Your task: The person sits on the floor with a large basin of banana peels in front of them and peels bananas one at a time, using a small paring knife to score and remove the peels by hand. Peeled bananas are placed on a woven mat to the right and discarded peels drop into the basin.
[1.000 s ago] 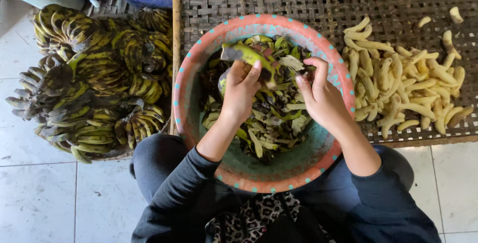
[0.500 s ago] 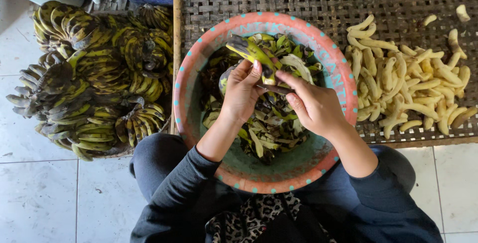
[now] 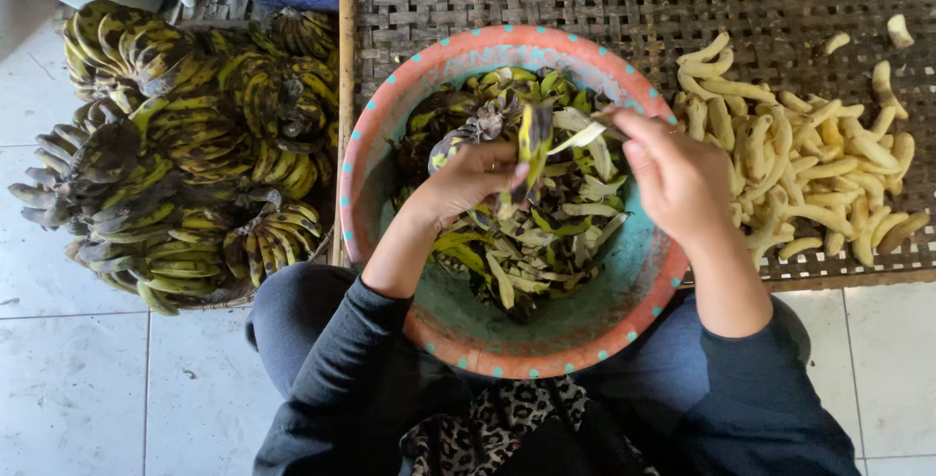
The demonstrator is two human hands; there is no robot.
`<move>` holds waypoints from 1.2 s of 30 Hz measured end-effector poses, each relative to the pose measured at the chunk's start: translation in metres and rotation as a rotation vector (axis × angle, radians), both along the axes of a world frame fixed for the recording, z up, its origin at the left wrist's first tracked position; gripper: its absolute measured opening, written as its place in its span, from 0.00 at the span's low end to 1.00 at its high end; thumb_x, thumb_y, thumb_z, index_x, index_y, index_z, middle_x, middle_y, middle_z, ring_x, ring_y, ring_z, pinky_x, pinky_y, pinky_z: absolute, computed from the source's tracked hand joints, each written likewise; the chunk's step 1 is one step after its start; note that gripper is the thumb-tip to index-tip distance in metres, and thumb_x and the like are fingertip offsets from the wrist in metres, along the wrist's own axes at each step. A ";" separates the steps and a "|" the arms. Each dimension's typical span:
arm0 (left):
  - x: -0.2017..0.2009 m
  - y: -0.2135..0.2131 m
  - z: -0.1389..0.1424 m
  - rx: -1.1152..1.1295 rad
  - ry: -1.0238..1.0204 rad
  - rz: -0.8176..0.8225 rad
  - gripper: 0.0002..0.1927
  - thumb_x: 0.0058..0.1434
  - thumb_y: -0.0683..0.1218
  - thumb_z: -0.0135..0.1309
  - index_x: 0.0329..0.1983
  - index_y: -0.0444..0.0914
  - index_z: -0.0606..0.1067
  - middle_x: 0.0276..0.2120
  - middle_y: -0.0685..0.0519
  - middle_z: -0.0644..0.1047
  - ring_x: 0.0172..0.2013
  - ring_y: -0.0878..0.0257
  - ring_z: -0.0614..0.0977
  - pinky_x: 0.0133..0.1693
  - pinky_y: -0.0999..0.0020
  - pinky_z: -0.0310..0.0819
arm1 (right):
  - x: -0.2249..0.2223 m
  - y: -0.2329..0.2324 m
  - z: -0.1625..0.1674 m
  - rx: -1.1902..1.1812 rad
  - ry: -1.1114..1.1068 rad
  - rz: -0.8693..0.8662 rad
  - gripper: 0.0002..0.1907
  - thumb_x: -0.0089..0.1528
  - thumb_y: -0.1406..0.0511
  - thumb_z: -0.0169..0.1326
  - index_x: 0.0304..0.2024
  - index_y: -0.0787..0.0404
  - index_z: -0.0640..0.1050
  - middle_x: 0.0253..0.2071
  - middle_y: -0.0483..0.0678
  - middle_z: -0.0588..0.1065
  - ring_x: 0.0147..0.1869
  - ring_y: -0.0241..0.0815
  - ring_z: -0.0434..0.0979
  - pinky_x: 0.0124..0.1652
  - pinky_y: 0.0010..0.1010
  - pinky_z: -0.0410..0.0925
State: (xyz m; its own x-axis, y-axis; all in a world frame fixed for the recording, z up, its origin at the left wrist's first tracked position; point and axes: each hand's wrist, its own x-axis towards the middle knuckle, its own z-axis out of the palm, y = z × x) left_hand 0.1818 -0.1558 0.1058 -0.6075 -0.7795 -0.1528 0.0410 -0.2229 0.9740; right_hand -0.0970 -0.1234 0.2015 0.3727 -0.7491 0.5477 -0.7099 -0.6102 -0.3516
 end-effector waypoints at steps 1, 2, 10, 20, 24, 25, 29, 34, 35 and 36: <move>0.003 0.001 -0.007 -0.010 -0.093 -0.016 0.18 0.72 0.50 0.55 0.55 0.30 0.78 0.39 0.49 0.82 0.33 0.67 0.79 0.30 0.68 0.69 | -0.005 0.000 0.003 0.010 -0.027 -0.030 0.12 0.76 0.66 0.51 0.62 0.58 0.77 0.46 0.53 0.80 0.39 0.47 0.81 0.41 0.35 0.72; 0.005 0.003 -0.014 -0.019 -0.186 -0.033 0.18 0.69 0.49 0.55 0.55 0.31 0.77 0.36 0.49 0.82 0.30 0.66 0.78 0.29 0.67 0.69 | -0.011 0.001 0.005 0.021 -0.053 -0.060 0.12 0.77 0.66 0.51 0.63 0.59 0.76 0.44 0.53 0.80 0.38 0.45 0.81 0.41 0.34 0.72; -0.008 0.011 -0.021 -0.325 -0.081 0.152 0.22 0.73 0.51 0.56 0.59 0.31 0.66 0.41 0.47 0.78 0.40 0.61 0.77 0.43 0.63 0.74 | -0.009 0.009 0.017 0.285 -0.426 -0.029 0.17 0.73 0.66 0.47 0.62 0.65 0.75 0.39 0.43 0.74 0.39 0.31 0.70 0.43 0.23 0.68; -0.066 0.047 0.036 -0.438 -0.214 0.274 0.27 0.68 0.48 0.54 0.65 0.35 0.60 0.43 0.42 0.80 0.44 0.51 0.82 0.45 0.60 0.75 | 0.056 0.012 -0.027 0.206 -0.522 -0.036 0.13 0.62 0.70 0.67 0.46 0.69 0.79 0.41 0.49 0.77 0.42 0.39 0.76 0.44 0.28 0.69; -0.064 0.050 0.032 -0.355 -0.055 0.276 0.27 0.72 0.48 0.51 0.69 0.36 0.58 0.49 0.44 0.77 0.49 0.56 0.82 0.51 0.62 0.75 | 0.065 0.014 -0.029 0.193 -0.552 -0.055 0.08 0.65 0.71 0.63 0.45 0.69 0.80 0.41 0.49 0.77 0.43 0.38 0.77 0.43 0.29 0.69; -0.063 0.051 0.031 -0.361 -0.019 0.279 0.26 0.73 0.48 0.50 0.69 0.36 0.59 0.50 0.44 0.77 0.50 0.56 0.81 0.52 0.62 0.75 | 0.067 0.015 -0.029 0.186 -0.550 -0.069 0.07 0.66 0.71 0.63 0.45 0.69 0.80 0.41 0.49 0.77 0.42 0.37 0.77 0.43 0.29 0.69; -0.060 0.053 0.033 -0.390 0.014 0.297 0.23 0.74 0.49 0.51 0.67 0.36 0.62 0.50 0.45 0.78 0.49 0.58 0.81 0.52 0.63 0.75 | 0.072 0.017 -0.033 0.279 -0.649 -0.109 0.05 0.69 0.70 0.59 0.43 0.69 0.80 0.38 0.47 0.77 0.38 0.33 0.75 0.38 0.26 0.68; -0.058 0.050 0.032 -0.365 -0.157 0.337 0.21 0.70 0.50 0.56 0.60 0.37 0.67 0.40 0.47 0.81 0.35 0.61 0.81 0.40 0.64 0.76 | 0.074 0.019 -0.037 0.426 -0.883 -0.122 0.07 0.72 0.67 0.58 0.43 0.67 0.77 0.35 0.42 0.76 0.33 0.27 0.71 0.34 0.21 0.64; -0.060 0.052 0.030 -0.413 -0.069 0.394 0.20 0.71 0.50 0.57 0.59 0.37 0.66 0.41 0.49 0.80 0.37 0.62 0.81 0.41 0.64 0.77 | 0.074 0.019 -0.037 0.438 -0.906 -0.112 0.07 0.72 0.67 0.57 0.44 0.66 0.77 0.36 0.42 0.76 0.34 0.27 0.69 0.34 0.21 0.63; -0.062 0.052 0.027 -0.462 0.019 0.448 0.19 0.72 0.49 0.58 0.57 0.37 0.66 0.42 0.51 0.80 0.39 0.63 0.81 0.42 0.65 0.78 | 0.074 0.018 -0.037 0.505 -1.012 -0.110 0.08 0.71 0.65 0.57 0.44 0.66 0.78 0.34 0.42 0.76 0.31 0.27 0.68 0.31 0.22 0.62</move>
State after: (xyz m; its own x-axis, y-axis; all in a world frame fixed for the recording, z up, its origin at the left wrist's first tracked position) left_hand 0.1193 -0.1036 0.1326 -0.2067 -0.9414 0.2665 0.0508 0.2617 0.9638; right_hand -0.0228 -0.1051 0.1649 -0.1503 -0.9710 0.1861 -0.0013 -0.1881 -0.9822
